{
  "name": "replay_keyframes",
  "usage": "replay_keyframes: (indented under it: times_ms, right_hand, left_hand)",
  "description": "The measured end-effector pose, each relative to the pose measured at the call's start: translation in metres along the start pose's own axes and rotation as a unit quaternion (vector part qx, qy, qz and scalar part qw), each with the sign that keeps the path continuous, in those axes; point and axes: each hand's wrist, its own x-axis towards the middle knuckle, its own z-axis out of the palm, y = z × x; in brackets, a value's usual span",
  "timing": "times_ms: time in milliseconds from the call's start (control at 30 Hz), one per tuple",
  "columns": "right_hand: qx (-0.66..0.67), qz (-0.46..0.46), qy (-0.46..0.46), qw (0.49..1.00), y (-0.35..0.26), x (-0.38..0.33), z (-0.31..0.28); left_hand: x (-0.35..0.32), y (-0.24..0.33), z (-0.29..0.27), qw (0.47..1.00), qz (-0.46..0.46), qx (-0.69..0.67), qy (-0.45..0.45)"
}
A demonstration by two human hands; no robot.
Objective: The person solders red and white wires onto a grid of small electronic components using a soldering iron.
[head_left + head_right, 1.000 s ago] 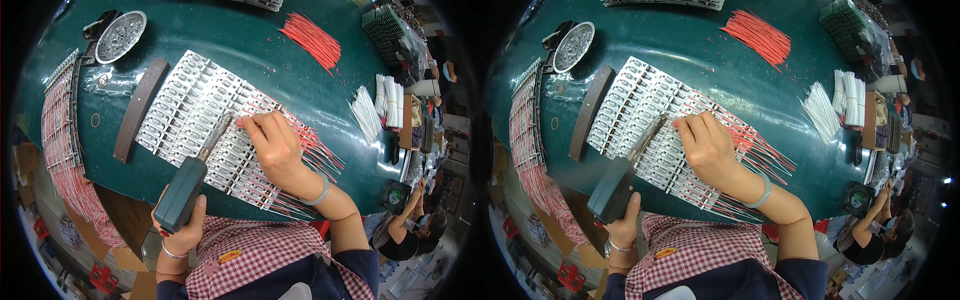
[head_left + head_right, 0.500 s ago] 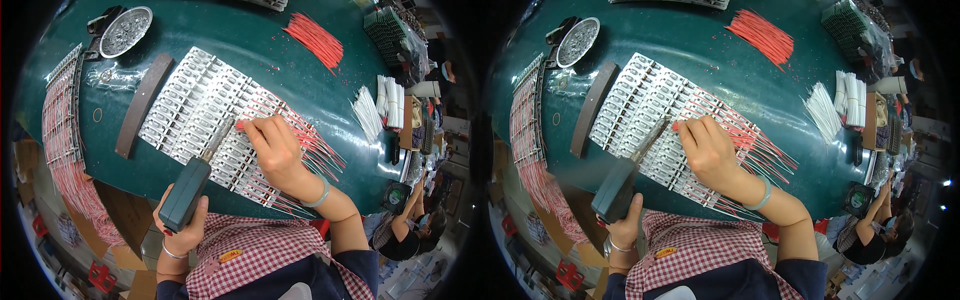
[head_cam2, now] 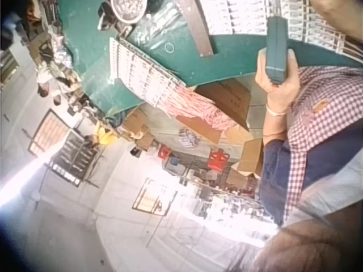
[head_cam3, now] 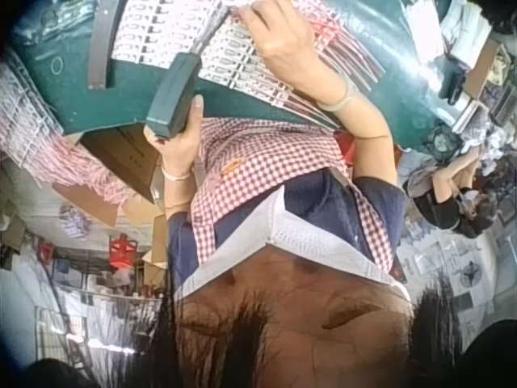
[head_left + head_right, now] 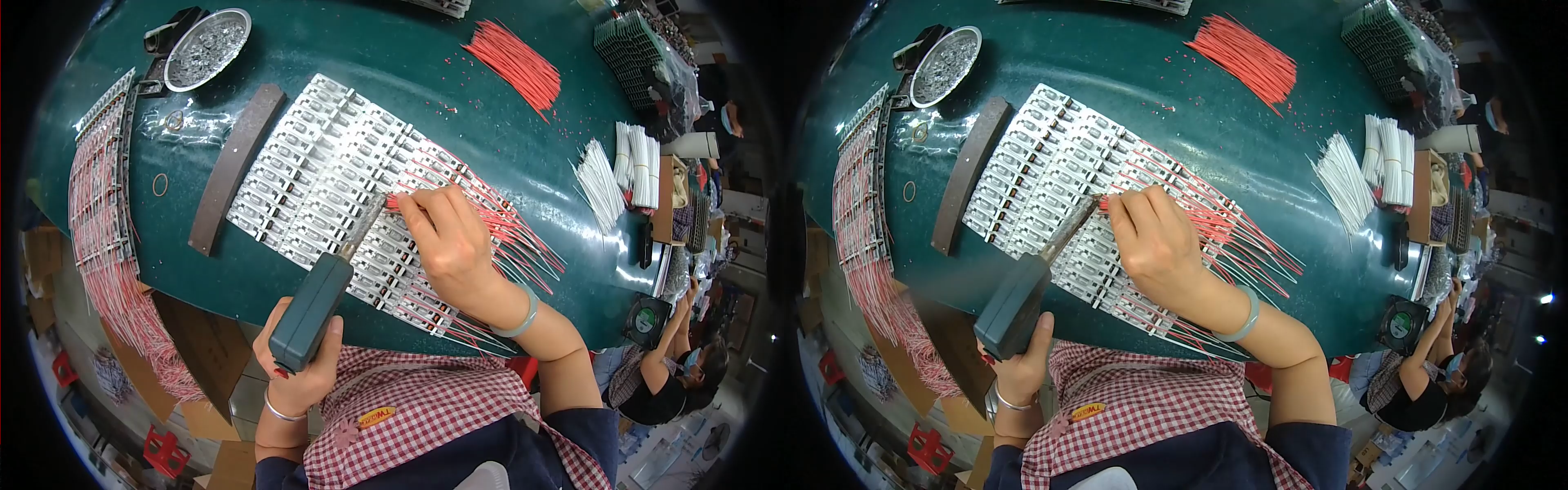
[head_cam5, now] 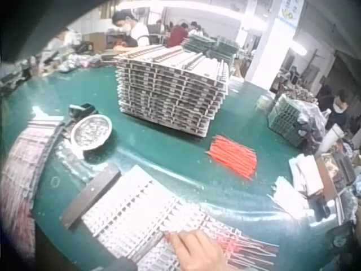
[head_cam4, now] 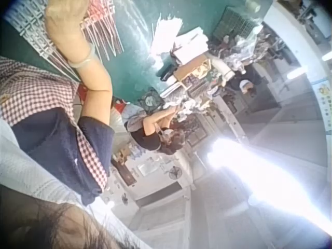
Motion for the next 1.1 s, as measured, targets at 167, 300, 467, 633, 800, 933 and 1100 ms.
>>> replay_keyframes:
  times_ms: [167, 300, 467, 633, 800, 933, 1100]
  right_hand:
    - [0.0, 0.0, -0.004, 1.0, -0.001, 0.001, -0.001]
    - [0.002, -0.002, 0.002, 1.0, 0.0, 0.0, 0.0]
    - [0.02, 0.005, 0.037, 0.999, -0.007, -0.003, -0.003]
    - [0.023, -0.006, 0.007, 1.0, -0.008, -0.006, -0.001]
    - [0.017, -0.008, 0.004, 1.0, -0.009, -0.006, 0.0]
    - [0.01, -0.003, -0.004, 1.0, -0.01, -0.005, 0.0]
    - [0.008, -0.006, -0.01, 1.0, -0.01, -0.004, 0.0]
  left_hand:
    - [-0.017, -0.014, -0.002, 0.999, -0.014, 0.012, 0.032]
    - [-0.016, -0.014, -0.005, 0.999, 0.009, 0.003, 0.036]
    - [-0.02, -0.013, -0.006, 0.999, 0.008, 0.007, 0.046]
    - [-0.021, -0.014, -0.005, 0.999, -0.002, 0.012, 0.032]
    - [-0.016, -0.009, -0.005, 1.0, 0.004, 0.005, 0.01]
    - [-0.014, -0.01, -0.003, 1.0, 0.005, -0.002, 0.011]
    - [-0.01, -0.007, -0.006, 0.999, 0.038, 0.035, -0.006]
